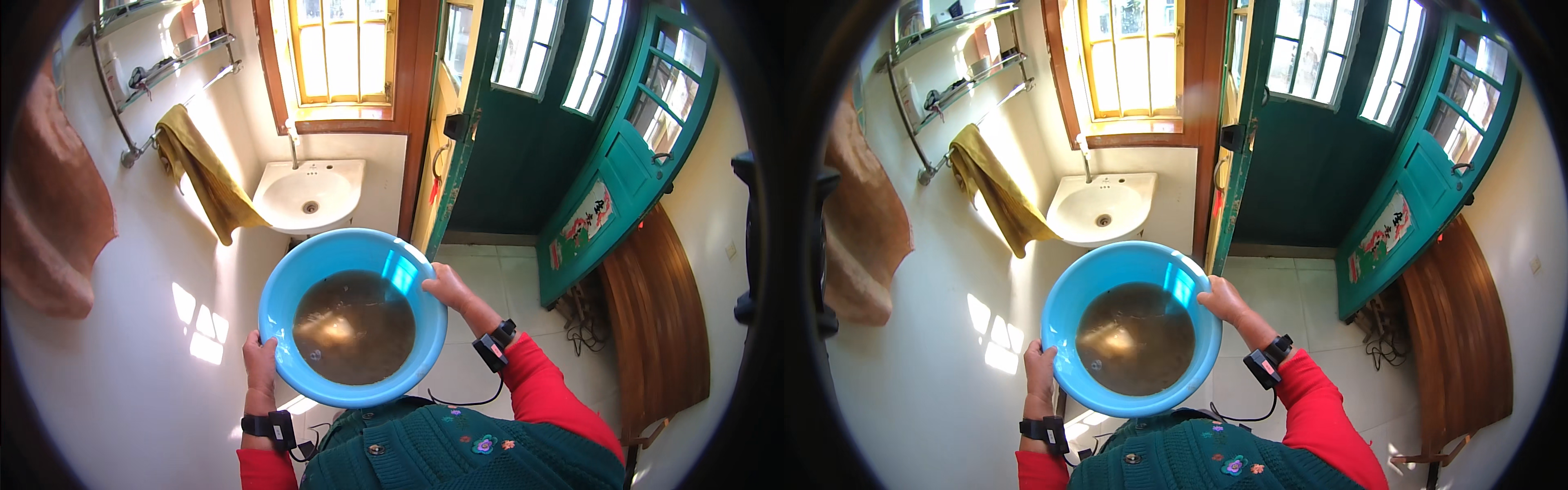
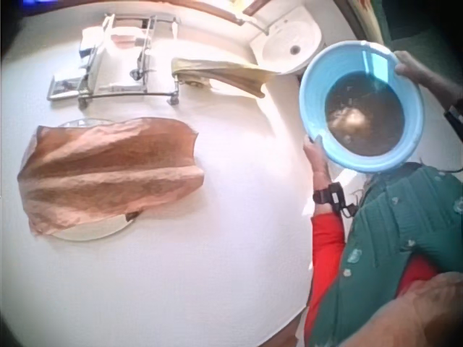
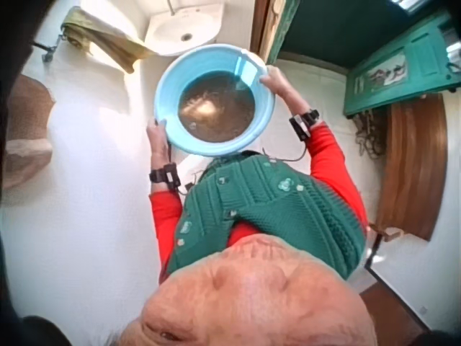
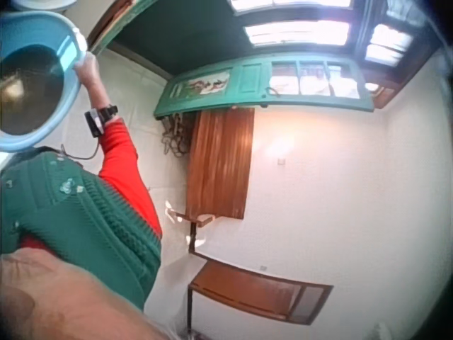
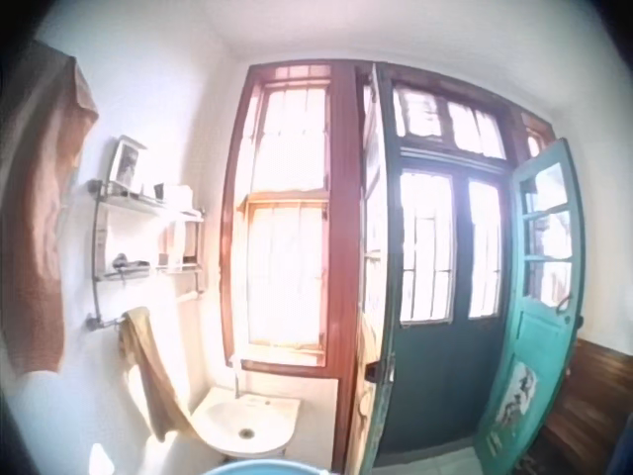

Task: The person carries a blue basin of water from the living room to the bathroom, empties it, and refills it with clean water. They then return to the living room, place the basin on the floor, and use a dark cloth to wipe the tiled floor.

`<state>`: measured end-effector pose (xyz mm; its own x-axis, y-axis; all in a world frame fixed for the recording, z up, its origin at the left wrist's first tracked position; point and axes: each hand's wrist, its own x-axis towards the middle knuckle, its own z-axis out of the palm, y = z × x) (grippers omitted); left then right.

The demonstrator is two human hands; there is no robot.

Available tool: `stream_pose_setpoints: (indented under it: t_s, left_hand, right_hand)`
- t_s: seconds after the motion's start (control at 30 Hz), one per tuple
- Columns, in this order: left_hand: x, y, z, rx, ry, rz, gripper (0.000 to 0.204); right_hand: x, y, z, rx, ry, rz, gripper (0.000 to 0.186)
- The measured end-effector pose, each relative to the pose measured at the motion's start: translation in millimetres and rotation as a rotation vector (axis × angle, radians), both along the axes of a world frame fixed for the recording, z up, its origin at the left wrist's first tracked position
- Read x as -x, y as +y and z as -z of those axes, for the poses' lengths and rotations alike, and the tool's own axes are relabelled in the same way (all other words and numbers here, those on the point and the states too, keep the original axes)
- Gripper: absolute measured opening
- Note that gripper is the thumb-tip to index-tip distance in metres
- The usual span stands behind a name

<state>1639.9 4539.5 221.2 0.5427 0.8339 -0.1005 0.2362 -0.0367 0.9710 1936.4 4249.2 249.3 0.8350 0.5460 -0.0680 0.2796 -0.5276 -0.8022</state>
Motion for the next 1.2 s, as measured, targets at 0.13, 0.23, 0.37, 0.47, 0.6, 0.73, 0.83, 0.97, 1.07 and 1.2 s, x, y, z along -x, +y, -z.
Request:
stream_pose_setpoints:
  t_s: [0.13, 0.23, 0.37, 0.47, 0.6, 0.73, 0.83, 0.97, 1.07, 1.2]
  left_hand:
    - [-51.4, 67.8, -11.5, -0.012, -0.106, 0.103, 0.013]
    - [-86.7, 105.5, -13.6, -0.056, -0.033, 0.157, 0.013]
    - [-123.0, 139.5, -4.2, -0.006, -0.075, 0.146, 0.009]
    - [-138.4, 161.4, -0.8, 0.033, -0.096, 0.138, 0.008]
    - [-171.3, 184.2, -2.3, -0.126, -0.037, 0.068, 0.010]
    - [-194.7, 197.8, 0.7, -0.011, -0.124, 0.055, 0.015]
    - [-204.7, 214.1, 1.9, 0.088, -0.012, 0.050, 0.027]
    - [-217.6, 230.3, 1.2, 0.076, -0.096, 0.088, 0.028]
    - [-231.5, 249.7, -6.4, 0.045, 0.042, 0.124, 0.024]
    - [-248.6, 271.8, -15.2, 0.104, 0.072, 0.180, 0.022]
  right_hand:
    - [-22.0, 45.1, -3.9, -0.015, 0.003, 0.106, 0.033]
    - [-46.9, 70.5, -12.5, 0.077, 0.024, 0.167, 0.036]
    - [-84.2, 107.9, -17.8, 0.036, 0.011, 0.120, 0.041]
    - [-115.1, 136.8, -17.3, -0.035, 0.009, 0.043, 0.036]
    - [-156.6, 165.7, -21.4, -0.023, -0.092, 0.051, 0.035]
    - [-190.0, 184.5, -18.0, -0.016, -0.097, 0.033, 0.034]
    - [-202.1, 201.1, -8.9, -0.030, -0.007, 0.027, 0.034]
    - [-206.3, 216.1, 4.1, -0.084, 0.086, 0.054, 0.031]
    - [-203.4, 224.2, 14.3, -0.136, 0.186, 0.092, 0.031]
    - [-200.5, 235.3, 25.5, -0.175, 0.272, 0.158, 0.030]
